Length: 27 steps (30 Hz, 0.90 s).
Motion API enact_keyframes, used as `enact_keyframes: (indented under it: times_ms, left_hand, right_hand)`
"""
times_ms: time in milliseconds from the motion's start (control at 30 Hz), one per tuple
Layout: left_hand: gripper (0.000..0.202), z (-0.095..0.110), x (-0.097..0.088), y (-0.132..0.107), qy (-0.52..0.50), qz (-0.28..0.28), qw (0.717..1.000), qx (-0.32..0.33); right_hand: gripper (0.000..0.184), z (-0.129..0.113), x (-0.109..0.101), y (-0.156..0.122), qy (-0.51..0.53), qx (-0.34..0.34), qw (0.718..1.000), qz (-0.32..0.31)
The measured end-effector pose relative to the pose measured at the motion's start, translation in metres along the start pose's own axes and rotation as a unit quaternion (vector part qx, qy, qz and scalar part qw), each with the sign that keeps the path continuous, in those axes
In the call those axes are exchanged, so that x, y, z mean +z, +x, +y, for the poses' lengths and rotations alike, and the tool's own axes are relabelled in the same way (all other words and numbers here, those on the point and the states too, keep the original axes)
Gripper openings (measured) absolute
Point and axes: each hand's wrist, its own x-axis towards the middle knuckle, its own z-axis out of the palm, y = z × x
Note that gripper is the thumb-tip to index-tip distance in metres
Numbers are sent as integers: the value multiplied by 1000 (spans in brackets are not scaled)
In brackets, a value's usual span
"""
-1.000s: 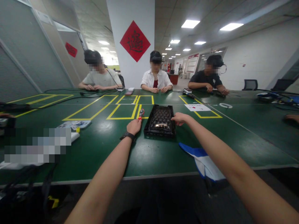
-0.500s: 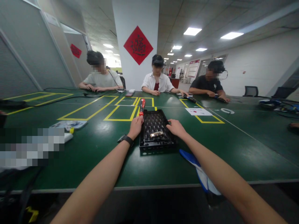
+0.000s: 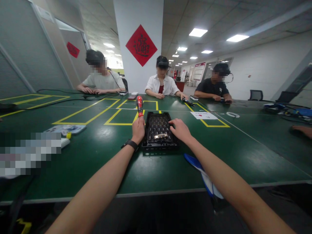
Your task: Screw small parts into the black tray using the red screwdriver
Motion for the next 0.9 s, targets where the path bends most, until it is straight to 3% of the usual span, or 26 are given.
enact_keyframes:
  times_ms: [100,200,300,500,667,800,900]
  left_hand:
    - [42,1,3,-1,-42,-16,998,-33]
    - [42,2,7,0,-103,-79,989,-70]
    - [40,-1,11,2,-115,-108,985,-76]
    - [36,-12,14,6,-65,-126,990,-28]
    - [32,-25,18,10,-23,-85,996,-13]
    - [33,-34,16,14,-43,-9,994,-96]
    - [37,-38,6,20,68,-41,986,-148]
  right_hand:
    - [28,-12,0,-2,48,-80,995,-46]
    - [31,-21,8,-5,73,-112,985,-110]
    - [31,-24,15,-7,81,-111,980,-147]
    - [23,-22,16,-5,90,-89,982,-141]
    - [18,-24,16,-5,87,-63,985,-137]
    - [16,-23,17,-6,95,-38,985,-140]
    - [15,-23,16,-7,108,-44,984,-138]
